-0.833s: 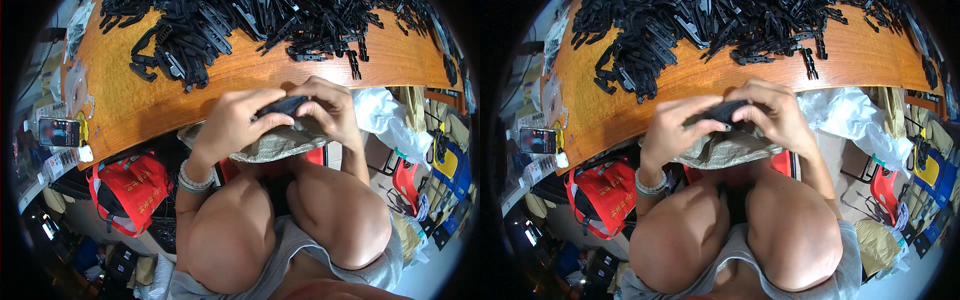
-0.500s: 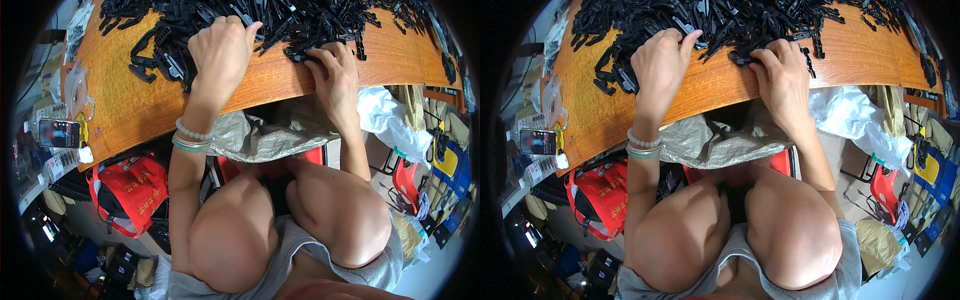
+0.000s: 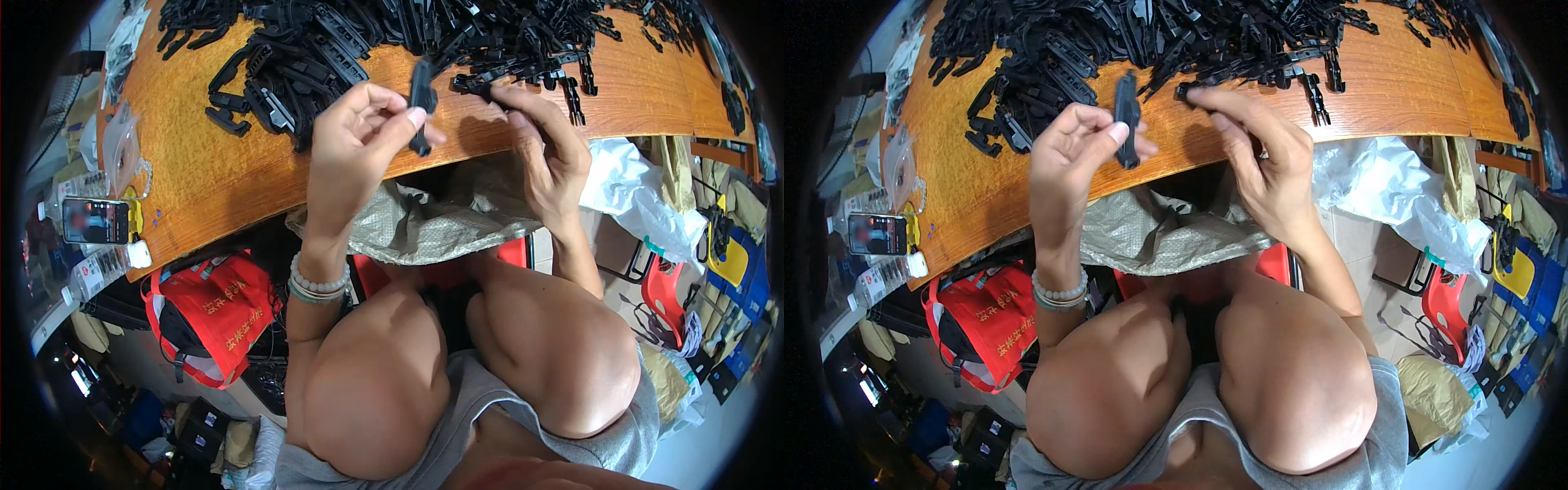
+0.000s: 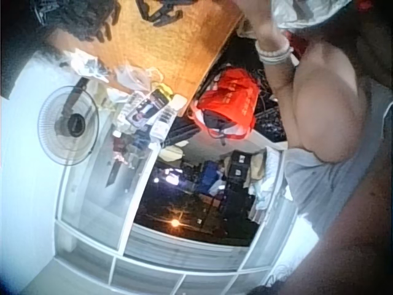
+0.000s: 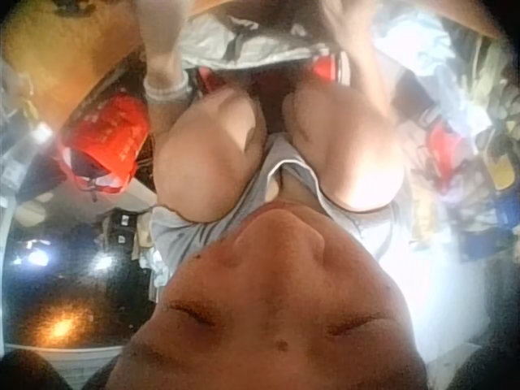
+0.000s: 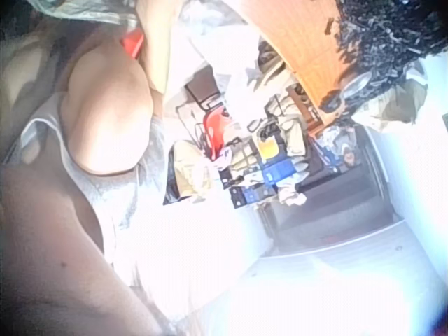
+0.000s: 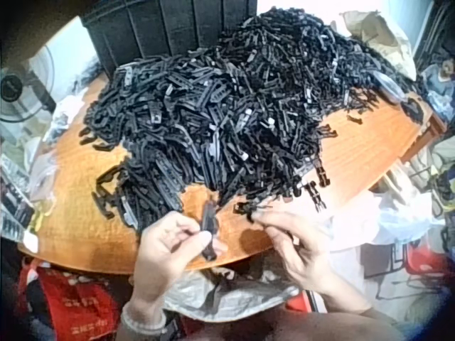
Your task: The person assembles plastic components by fitting and snapping pieces together by hand, then drops the assembled parts into a bag.
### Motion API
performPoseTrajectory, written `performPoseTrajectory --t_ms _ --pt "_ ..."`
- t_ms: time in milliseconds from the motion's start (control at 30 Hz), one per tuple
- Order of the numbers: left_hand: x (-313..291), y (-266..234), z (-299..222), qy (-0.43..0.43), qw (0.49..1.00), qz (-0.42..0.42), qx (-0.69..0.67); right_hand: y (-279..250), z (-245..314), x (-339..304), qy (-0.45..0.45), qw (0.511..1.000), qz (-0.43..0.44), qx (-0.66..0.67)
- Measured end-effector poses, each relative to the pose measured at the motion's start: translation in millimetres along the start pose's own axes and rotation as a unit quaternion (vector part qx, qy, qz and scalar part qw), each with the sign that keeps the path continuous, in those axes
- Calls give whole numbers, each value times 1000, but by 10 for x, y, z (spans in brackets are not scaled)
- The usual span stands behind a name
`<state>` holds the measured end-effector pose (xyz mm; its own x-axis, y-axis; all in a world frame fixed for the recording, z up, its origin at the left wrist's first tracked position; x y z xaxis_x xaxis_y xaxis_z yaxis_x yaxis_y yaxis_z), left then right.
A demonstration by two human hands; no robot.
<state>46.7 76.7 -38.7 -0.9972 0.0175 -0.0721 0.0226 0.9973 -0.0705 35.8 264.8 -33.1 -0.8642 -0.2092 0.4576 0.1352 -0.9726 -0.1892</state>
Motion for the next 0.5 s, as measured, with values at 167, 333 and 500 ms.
performPoseTrajectory --t_ms 167,333,500 --pt "-100 -42 70 -91 991 65 -73 7 87 -23 118 988 55 85" --pt "-106 -16 66 -100 987 84 -90 81 148 16 40 981 132 138" --pt "-135 -30 92 -132 981 93 -104 182 135 -63 150 959 93 223"
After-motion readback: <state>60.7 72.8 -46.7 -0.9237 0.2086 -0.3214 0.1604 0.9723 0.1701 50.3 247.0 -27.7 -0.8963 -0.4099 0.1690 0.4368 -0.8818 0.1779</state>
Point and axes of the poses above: each hand's wrist, its own x-axis towards the middle knuckle, its own y-axis out of the palm, z = x × y, the point moved 2 cm from there along x, towards the middle knuckle, and after that the axes turned 14 degrees about x, right-handed, at the moved point
